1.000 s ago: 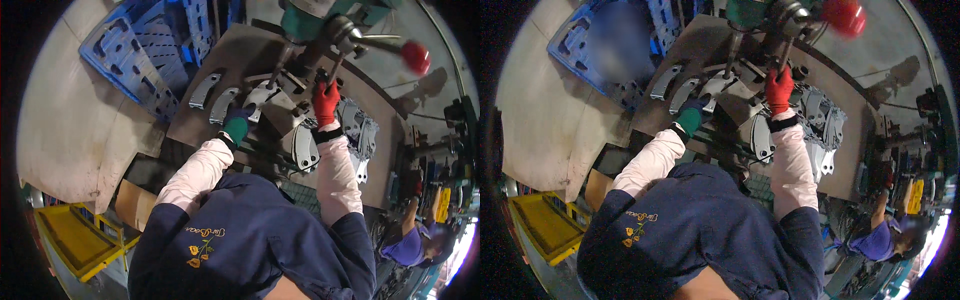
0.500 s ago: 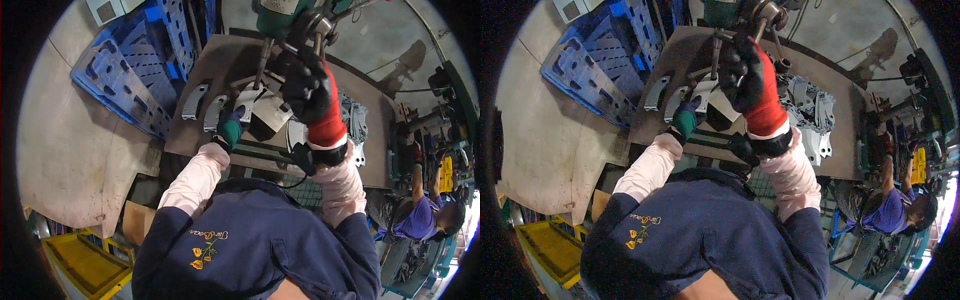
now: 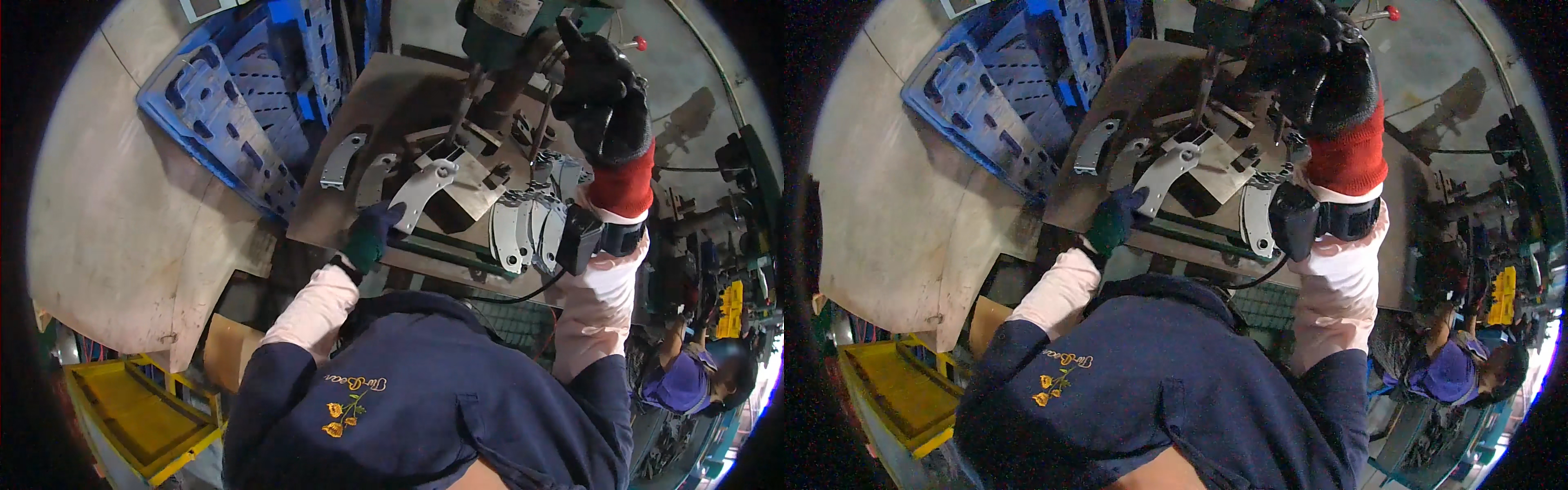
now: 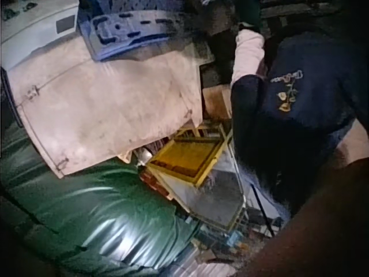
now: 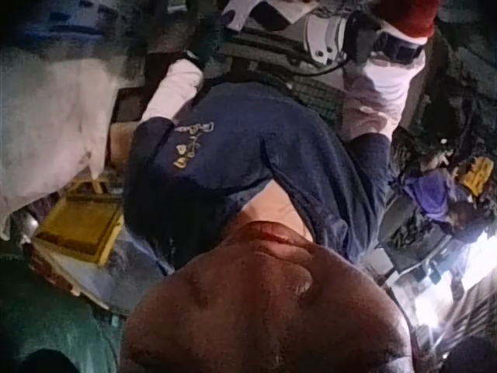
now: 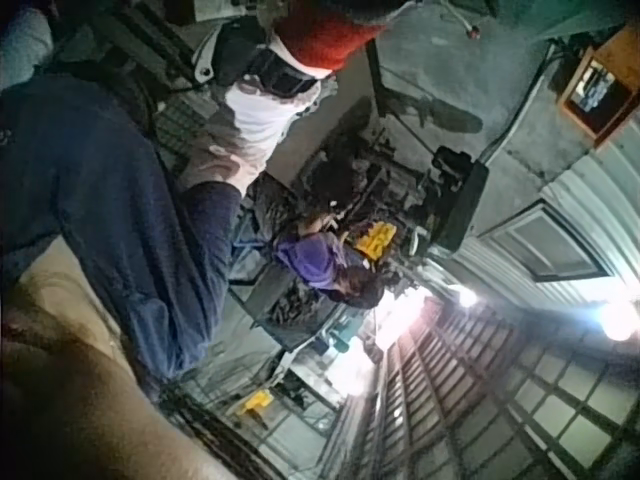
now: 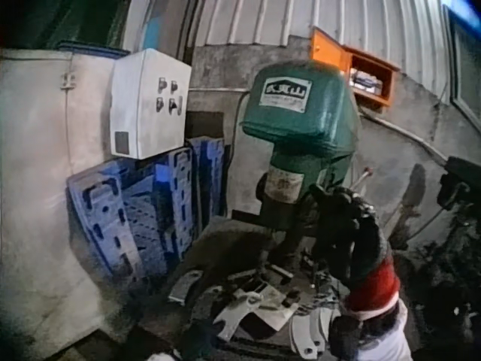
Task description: Operator uses a drill press to process metal components on a fabrication floor.
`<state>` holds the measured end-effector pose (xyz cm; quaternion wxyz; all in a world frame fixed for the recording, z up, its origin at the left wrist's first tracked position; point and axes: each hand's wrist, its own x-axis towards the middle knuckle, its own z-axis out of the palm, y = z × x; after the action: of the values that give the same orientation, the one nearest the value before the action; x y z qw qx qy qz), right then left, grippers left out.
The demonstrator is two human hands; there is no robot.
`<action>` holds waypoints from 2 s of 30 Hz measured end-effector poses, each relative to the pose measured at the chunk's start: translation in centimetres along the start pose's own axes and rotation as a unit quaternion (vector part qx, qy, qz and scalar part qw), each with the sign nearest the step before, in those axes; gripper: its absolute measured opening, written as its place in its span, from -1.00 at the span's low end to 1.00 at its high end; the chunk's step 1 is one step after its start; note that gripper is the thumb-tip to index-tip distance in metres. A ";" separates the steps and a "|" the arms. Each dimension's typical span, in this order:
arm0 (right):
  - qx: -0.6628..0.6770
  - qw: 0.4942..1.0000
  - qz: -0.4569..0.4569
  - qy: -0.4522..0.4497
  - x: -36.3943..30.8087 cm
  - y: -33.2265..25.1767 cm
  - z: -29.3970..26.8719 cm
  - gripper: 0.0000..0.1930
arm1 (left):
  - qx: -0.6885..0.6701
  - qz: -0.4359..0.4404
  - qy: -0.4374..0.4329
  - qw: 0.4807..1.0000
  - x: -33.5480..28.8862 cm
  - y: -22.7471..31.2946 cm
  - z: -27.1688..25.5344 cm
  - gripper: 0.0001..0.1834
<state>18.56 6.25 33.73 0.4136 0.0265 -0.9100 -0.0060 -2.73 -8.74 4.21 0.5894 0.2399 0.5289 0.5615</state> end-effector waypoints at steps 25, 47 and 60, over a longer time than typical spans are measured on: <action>0.847 0.362 0.383 0.071 1.5 0.1 0.5 -0.74 | 0.356 0.206 0.429 0.804 13.9 -3.4 -16.6 -0.53; 0.554 0.619 0.497 0.251 -3.3 -1.8 1.0 -0.64 | 0.623 0.120 0.296 0.714 17.1 -5.5 -20.8 -0.10; -0.145 0.801 0.419 -0.402 -30.2 -9.1 10.7 -0.25 | 0.556 0.230 0.356 0.715 15.9 -3.1 -16.5 -0.21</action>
<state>30.75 -1.31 3.69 -0.0285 -0.4229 -0.9053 0.0259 -19.20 -0.10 -9.50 -0.0293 0.4211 0.8450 0.3284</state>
